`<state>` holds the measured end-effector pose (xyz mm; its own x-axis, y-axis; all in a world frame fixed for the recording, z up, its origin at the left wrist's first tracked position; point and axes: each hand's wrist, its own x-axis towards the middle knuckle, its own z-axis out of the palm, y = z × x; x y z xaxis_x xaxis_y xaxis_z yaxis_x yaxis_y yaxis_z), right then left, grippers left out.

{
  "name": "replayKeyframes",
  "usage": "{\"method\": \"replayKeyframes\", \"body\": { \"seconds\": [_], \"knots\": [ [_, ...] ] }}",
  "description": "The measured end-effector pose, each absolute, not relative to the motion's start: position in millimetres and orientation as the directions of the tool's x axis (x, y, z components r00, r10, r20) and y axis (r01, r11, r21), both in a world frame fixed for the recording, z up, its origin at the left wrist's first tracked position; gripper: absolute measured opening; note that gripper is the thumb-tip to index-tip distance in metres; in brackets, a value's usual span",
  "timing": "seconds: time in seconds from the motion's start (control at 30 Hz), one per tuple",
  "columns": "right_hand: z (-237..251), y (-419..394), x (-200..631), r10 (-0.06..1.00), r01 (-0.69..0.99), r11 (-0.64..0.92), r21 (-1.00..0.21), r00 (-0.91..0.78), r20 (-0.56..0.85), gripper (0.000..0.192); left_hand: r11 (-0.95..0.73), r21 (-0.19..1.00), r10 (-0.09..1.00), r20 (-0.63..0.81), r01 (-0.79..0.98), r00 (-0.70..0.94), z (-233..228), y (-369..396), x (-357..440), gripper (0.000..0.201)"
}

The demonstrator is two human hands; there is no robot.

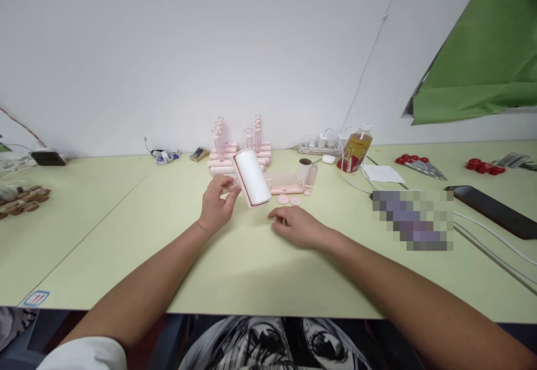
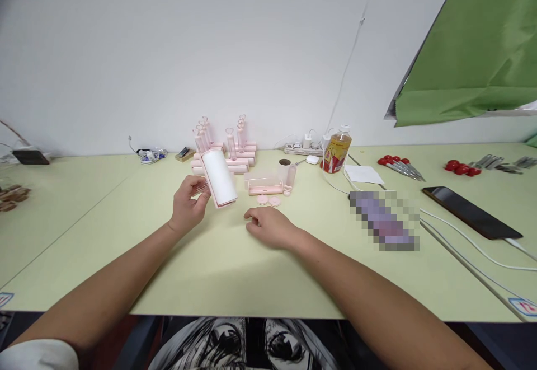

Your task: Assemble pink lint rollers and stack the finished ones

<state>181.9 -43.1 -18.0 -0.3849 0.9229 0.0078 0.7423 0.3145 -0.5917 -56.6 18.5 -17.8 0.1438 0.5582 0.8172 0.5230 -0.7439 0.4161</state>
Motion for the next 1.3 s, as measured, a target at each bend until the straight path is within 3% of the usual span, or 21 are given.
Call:
{"method": "replayKeyframes", "body": {
  "seconds": [0.7, 0.83, 0.9, 0.97, 1.07, 1.2, 1.3],
  "knots": [
    [-19.3, -42.8, 183.1, 0.913, 0.737, 0.339, -0.585, -0.408, 0.016, 0.033, -0.712, 0.479, 0.617, 0.776, 0.514, 0.131, -19.5, 20.2, -56.5, 0.022],
    [-17.4, -44.2, 182.3, 0.913, 0.739, 0.338, -0.583, -0.407, 0.014, 0.03, -0.532, 0.634, 0.748, 0.662, 0.562, -0.039, -15.8, 36.2, -64.2, 0.04],
    [-15.9, -45.2, 181.7, 0.913, 0.736, 0.336, -0.587, -0.408, 0.01, 0.03, -0.355, 0.696, 0.827, 0.546, 0.624, -0.138, -13.4, 47.5, -71.1, 0.033],
    [-15.0, -45.8, 181.1, 0.911, 0.733, 0.335, -0.591, -0.412, 0.006, 0.03, -0.217, 0.683, 0.882, 0.443, 0.697, -0.16, -12.7, 57.6, -77.7, 0.022],
    [-15.2, -45.8, 180.4, 0.91, 0.732, 0.339, -0.591, -0.414, 0.009, 0.03, -0.208, 0.608, 0.93, 0.365, 0.766, -0.037, -15.9, 66.1, -82.0, 0.015],
    [-16.0, -45.2, 179.9, 0.909, 0.734, 0.348, -0.584, -0.417, 0.018, 0.029, -0.281, 0.566, 0.951, 0.274, 0.775, 0.145, -21.9, 66.0, -78.9, 0.04],
    [-15.8, -45.2, 179.6, 0.914, 0.726, 0.329, -0.604, -0.405, 0.012, 0.03, -0.28, 0.602, 0.959, 0.21, 0.748, 0.19, -23.9, 64.0, -77.9, 0.028]
  ]
}}
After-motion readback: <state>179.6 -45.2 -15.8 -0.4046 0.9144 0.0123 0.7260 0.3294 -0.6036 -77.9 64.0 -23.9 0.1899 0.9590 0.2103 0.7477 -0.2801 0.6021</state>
